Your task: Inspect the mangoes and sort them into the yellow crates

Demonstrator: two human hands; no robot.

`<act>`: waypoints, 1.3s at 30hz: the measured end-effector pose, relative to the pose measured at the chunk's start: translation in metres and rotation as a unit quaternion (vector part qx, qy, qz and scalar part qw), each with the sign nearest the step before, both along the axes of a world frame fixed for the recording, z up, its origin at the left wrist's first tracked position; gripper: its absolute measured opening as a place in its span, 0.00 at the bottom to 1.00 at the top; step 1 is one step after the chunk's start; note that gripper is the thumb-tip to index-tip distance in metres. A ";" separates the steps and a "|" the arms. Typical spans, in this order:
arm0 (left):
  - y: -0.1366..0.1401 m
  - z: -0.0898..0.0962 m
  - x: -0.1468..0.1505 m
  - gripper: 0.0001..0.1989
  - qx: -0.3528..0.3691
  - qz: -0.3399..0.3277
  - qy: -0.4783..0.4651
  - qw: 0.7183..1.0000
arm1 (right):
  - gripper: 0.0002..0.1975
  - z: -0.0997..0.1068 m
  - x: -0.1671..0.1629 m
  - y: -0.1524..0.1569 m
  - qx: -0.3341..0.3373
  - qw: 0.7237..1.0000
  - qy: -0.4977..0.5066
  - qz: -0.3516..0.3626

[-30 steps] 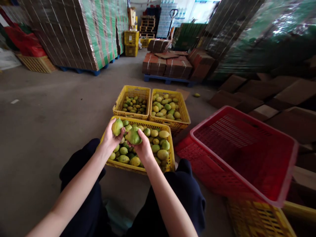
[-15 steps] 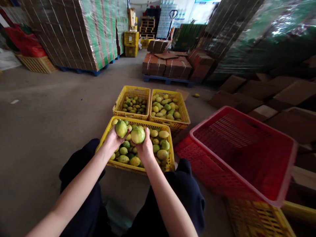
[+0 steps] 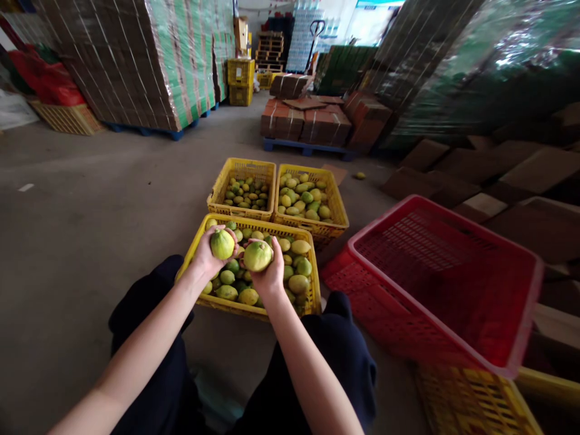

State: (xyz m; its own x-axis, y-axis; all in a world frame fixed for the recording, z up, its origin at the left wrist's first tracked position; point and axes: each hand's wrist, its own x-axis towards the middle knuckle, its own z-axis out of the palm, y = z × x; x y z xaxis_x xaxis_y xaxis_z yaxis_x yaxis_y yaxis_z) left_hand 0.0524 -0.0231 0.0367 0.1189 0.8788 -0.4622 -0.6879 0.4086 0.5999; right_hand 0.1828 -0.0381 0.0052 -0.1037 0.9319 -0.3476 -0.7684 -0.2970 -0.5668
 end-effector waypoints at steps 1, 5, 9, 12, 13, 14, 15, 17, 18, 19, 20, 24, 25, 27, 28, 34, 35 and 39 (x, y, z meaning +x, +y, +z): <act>0.000 -0.002 0.000 0.18 0.039 -0.001 0.029 0.999 | 0.21 0.002 0.000 -0.002 0.024 1.000 -0.012 -0.005; -0.003 -0.008 -0.001 0.18 0.228 -0.011 0.146 0.963 | 0.19 0.004 0.003 -0.007 0.128 0.984 -0.104 -0.064; -0.005 -0.010 -0.005 0.19 0.375 -0.053 0.243 0.893 | 0.18 0.001 0.008 -0.008 0.213 0.941 -0.226 -0.132; -0.007 -0.010 -0.007 0.20 0.435 -0.068 0.277 0.854 | 0.19 -0.001 0.010 -0.011 0.270 0.912 -0.274 -0.142; -0.008 -0.010 -0.008 0.20 0.449 -0.064 0.282 0.845 | 0.20 -0.001 0.011 -0.013 0.286 0.905 -0.282 -0.140; -0.009 -0.009 -0.008 0.20 0.462 -0.059 0.286 0.838 | 0.20 -0.001 0.011 -0.014 0.300 0.900 -0.287 -0.136; -0.010 -0.009 -0.009 0.20 0.474 -0.051 0.289 0.830 | 0.20 -0.001 0.010 -0.015 0.311 0.896 -0.289 -0.129; -0.011 -0.010 -0.009 0.21 0.496 -0.032 0.295 0.816 | 0.21 0.000 0.010 -0.016 0.330 0.891 -0.290 -0.116; -0.012 -0.011 -0.008 0.21 0.504 -0.022 0.298 0.810 | 0.21 0.000 0.009 -0.017 0.342 0.887 -0.291 -0.112; -0.013 -0.012 -0.008 0.21 0.509 -0.011 0.300 0.807 | 0.20 0.000 0.009 -0.016 0.357 0.881 -0.293 -0.108; -0.013 -0.013 -0.006 0.21 0.513 0.001 0.298 0.805 | 0.20 0.000 0.009 -0.016 0.372 0.874 -0.295 -0.106; -0.014 -0.019 0.000 0.22 0.509 0.036 0.282 0.812 | 0.18 0.000 0.009 -0.015 0.400 0.861 -0.297 -0.098; -0.014 -0.020 0.002 0.22 0.505 0.038 0.280 0.815 | 0.18 0.000 0.009 -0.015 0.400 0.862 -0.298 -0.097; -0.015 -0.021 0.003 0.22 0.493 0.034 0.281 0.823 | 0.16 0.000 0.011 -0.017 0.392 0.865 -0.298 -0.092; -0.016 -0.021 0.003 0.22 0.483 0.031 0.283 0.828 | 0.15 -0.001 0.011 -0.018 0.382 0.871 -0.295 -0.089; -0.015 -0.021 0.008 0.21 0.372 0.020 0.268 0.888 | 0.11 -0.003 0.008 -0.019 0.253 0.936 -0.226 -0.094; -0.012 -0.022 0.010 0.22 0.331 0.024 0.250 0.910 | 0.11 -0.002 0.006 -0.017 0.214 0.950 -0.206 -0.093; 0.002 -0.029 0.020 0.20 0.086 0.014 0.094 0.992 | 0.14 0.003 0.003 -0.003 0.004 0.993 -0.087 -0.076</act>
